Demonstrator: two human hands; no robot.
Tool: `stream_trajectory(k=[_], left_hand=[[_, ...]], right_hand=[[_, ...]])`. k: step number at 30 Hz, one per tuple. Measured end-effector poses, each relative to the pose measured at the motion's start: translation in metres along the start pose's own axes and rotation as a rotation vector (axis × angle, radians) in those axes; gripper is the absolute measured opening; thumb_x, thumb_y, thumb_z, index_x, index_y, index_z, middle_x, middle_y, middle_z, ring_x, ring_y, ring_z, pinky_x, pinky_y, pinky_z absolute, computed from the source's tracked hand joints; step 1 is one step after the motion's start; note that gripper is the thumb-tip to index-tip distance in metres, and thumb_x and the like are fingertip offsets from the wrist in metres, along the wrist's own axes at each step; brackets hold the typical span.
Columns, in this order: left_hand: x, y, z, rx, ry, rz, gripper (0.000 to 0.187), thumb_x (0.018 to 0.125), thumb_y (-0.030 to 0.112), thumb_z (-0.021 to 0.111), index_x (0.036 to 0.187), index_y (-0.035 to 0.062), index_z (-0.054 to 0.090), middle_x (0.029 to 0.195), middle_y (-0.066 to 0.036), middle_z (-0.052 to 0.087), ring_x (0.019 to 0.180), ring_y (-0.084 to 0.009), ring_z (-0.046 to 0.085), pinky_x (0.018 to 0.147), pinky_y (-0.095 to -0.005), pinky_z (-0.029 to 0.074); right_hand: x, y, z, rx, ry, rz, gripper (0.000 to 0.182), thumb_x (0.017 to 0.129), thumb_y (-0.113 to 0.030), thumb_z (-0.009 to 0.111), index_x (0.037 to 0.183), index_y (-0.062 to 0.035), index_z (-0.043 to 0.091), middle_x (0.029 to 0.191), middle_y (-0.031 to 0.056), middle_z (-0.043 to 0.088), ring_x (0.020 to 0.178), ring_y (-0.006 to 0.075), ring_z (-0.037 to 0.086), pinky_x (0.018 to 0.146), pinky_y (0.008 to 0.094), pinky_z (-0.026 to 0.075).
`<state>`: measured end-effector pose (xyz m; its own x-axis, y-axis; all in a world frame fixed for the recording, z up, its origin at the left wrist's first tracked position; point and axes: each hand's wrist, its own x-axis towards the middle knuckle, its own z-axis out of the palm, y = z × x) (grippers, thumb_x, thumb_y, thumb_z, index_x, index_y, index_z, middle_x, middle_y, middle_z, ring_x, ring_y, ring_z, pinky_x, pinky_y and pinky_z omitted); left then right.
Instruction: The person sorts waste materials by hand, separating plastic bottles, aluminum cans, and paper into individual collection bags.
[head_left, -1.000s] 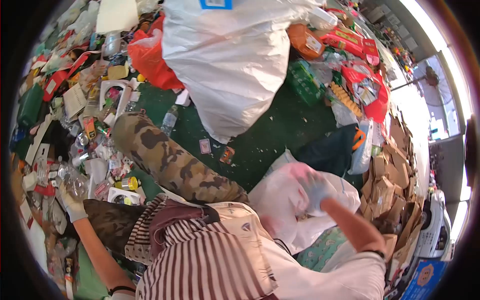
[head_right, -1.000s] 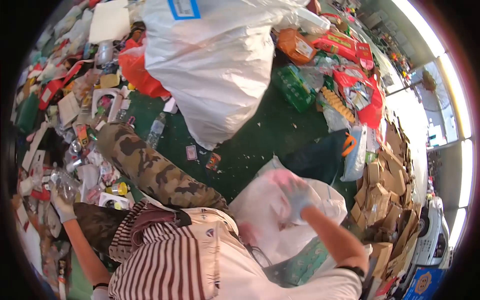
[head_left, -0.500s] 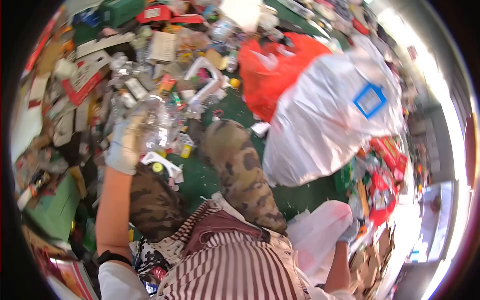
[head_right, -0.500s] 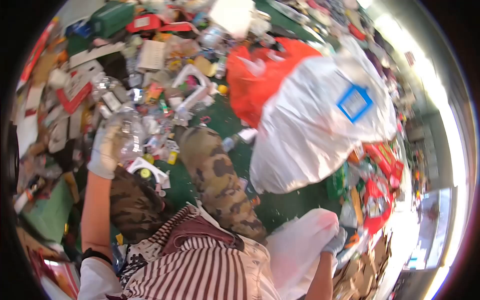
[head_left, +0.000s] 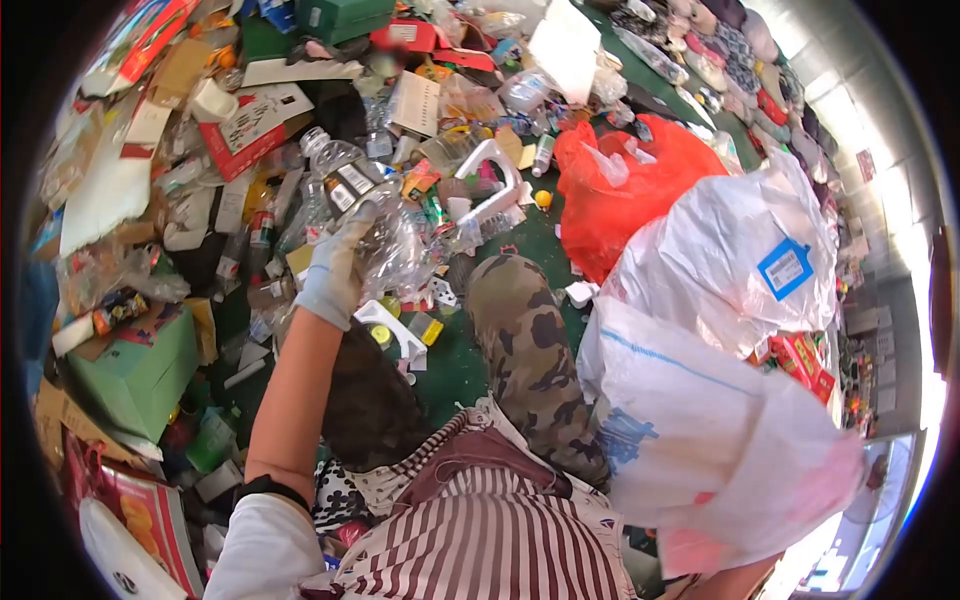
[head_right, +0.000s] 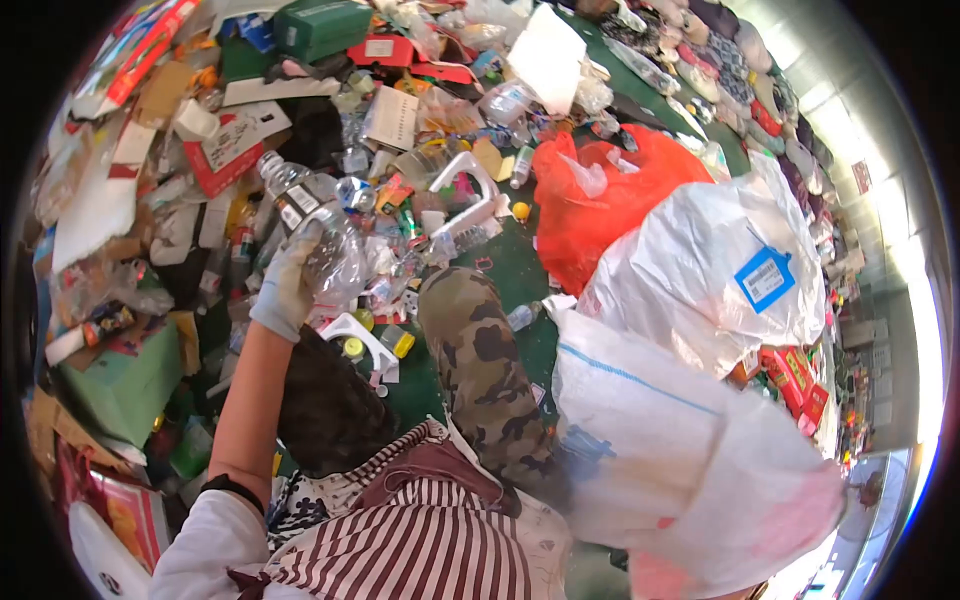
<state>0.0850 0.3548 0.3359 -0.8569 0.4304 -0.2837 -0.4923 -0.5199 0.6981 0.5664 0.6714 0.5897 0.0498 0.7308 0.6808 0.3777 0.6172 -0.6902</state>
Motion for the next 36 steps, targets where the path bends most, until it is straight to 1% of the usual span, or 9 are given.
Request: stream_trajectory(k=[11, 18, 19, 20, 23, 27, 29, 34, 36], left_hand=[[-0.032, 0.019, -0.021, -0.16, 0.242, 0.207, 0.026, 0.082, 0.014, 0.063, 0.106, 0.0076, 0.057, 0.097, -0.003, 0.062, 0.086, -0.0152, 0.059, 0.078, -0.03, 0.05], [-0.039, 0.018, -0.05, -0.069, 0.238, 0.253, 0.028, 0.083, 0.014, 0.06, 0.11, 0.0059, 0.056, 0.096, -0.003, 0.061, 0.084, -0.0154, 0.06, 0.075, -0.0296, 0.051], [-0.035, 0.016, -0.056, -0.055, 0.241, 0.25, 0.028, 0.083, 0.014, 0.06, 0.11, 0.0059, 0.056, 0.096, -0.003, 0.061, 0.084, -0.0154, 0.06, 0.075, -0.0296, 0.051], [-0.028, 0.013, -0.064, -0.026, 0.245, 0.254, 0.03, 0.083, 0.015, 0.06, 0.111, 0.0062, 0.055, 0.096, -0.002, 0.061, 0.084, -0.0151, 0.06, 0.075, -0.0297, 0.05], [-0.034, 0.017, -0.037, 0.042, 0.202, 0.205, 0.032, 0.084, 0.018, 0.06, 0.113, 0.0068, 0.055, 0.097, -0.001, 0.061, 0.085, -0.0145, 0.059, 0.075, -0.0298, 0.05], [-0.022, 0.005, -0.006, 0.173, 0.18, 0.115, 0.032, 0.086, 0.021, 0.057, 0.114, 0.008, 0.054, 0.099, -0.002, 0.061, 0.087, -0.014, 0.059, 0.076, -0.0306, 0.049], [-0.003, -0.009, 0.003, 0.282, 0.106, 0.075, 0.03, 0.089, 0.025, 0.05, 0.114, 0.0078, 0.052, 0.099, -0.003, 0.06, 0.087, -0.0148, 0.058, 0.073, -0.0318, 0.051], [0.045, -0.078, 0.122, 0.155, -0.059, -0.298, 0.03, 0.085, 0.023, 0.052, 0.112, 0.0093, 0.051, 0.097, -0.004, 0.058, 0.089, -0.0163, 0.056, 0.077, -0.0368, 0.048], [0.065, -0.111, 0.185, 0.151, -0.058, -0.364, 0.032, 0.084, 0.024, 0.052, 0.113, 0.0109, 0.048, 0.1, -0.006, 0.056, 0.087, -0.0177, 0.055, 0.078, -0.0387, 0.046]], right_hand=[[0.099, -0.06, 0.3, 0.328, -0.545, -0.129, 0.037, 0.082, -0.021, 0.059, 0.111, 0.0, 0.052, 0.107, 0.0118, 0.058, 0.095, 0.0205, 0.057, 0.082, 0.0305, 0.046], [0.051, -0.021, 0.513, 0.004, -0.958, -0.138, 0.043, 0.082, -0.023, 0.059, 0.115, 0.002, 0.051, 0.112, 0.0134, 0.058, 0.097, 0.0203, 0.058, 0.083, 0.0309, 0.046], [0.049, 0.018, 0.557, -0.067, -0.934, -0.435, 0.06, 0.075, -0.029, 0.068, 0.121, 0.0027, 0.046, 0.104, 0.0135, 0.059, 0.088, 0.0196, 0.058, 0.075, 0.0298, 0.048], [0.035, 0.031, 0.573, -0.068, -1.005, -0.293, 0.075, 0.066, -0.026, 0.076, 0.124, 0.0055, 0.04, 0.116, 0.0188, 0.054, 0.098, 0.0233, 0.056, 0.081, 0.0295, 0.047], [-0.011, 0.057, 0.543, -0.191, -1.011, -0.501, 0.092, 0.06, -0.04, 0.079, 0.129, 0.0029, 0.035, 0.127, 0.0236, 0.042, 0.118, 0.0333, 0.042, 0.097, 0.0365, 0.036], [-0.065, 0.143, 0.485, -0.526, -1.192, -0.316, 0.114, 0.056, -0.047, 0.078, 0.139, -0.0057, 0.012, 0.142, 0.024, 0.015, 0.13, 0.0384, 0.021, 0.104, 0.0408, 0.027], [-0.094, 0.21, 0.47, -0.539, -1.228, -0.2, 0.12, 0.052, -0.049, 0.079, 0.139, -0.0038, 0.01, 0.141, 0.0242, 0.016, 0.13, 0.0364, 0.021, 0.105, 0.0414, 0.026], [-0.129, 0.3, 0.454, -0.176, -0.99, 0.192, 0.067, 0.079, -0.036, 0.058, 0.129, 0.0014, 0.035, 0.123, 0.0248, 0.045, 0.115, 0.0348, 0.043, 0.097, 0.0309, 0.036], [-0.076, 0.246, 0.421, -0.263, -1.215, 0.328, 0.046, 0.087, -0.035, 0.045, 0.112, 0.0028, 0.052, 0.109, 0.0212, 0.054, 0.104, 0.0314, 0.051, 0.092, 0.0316, 0.041]])
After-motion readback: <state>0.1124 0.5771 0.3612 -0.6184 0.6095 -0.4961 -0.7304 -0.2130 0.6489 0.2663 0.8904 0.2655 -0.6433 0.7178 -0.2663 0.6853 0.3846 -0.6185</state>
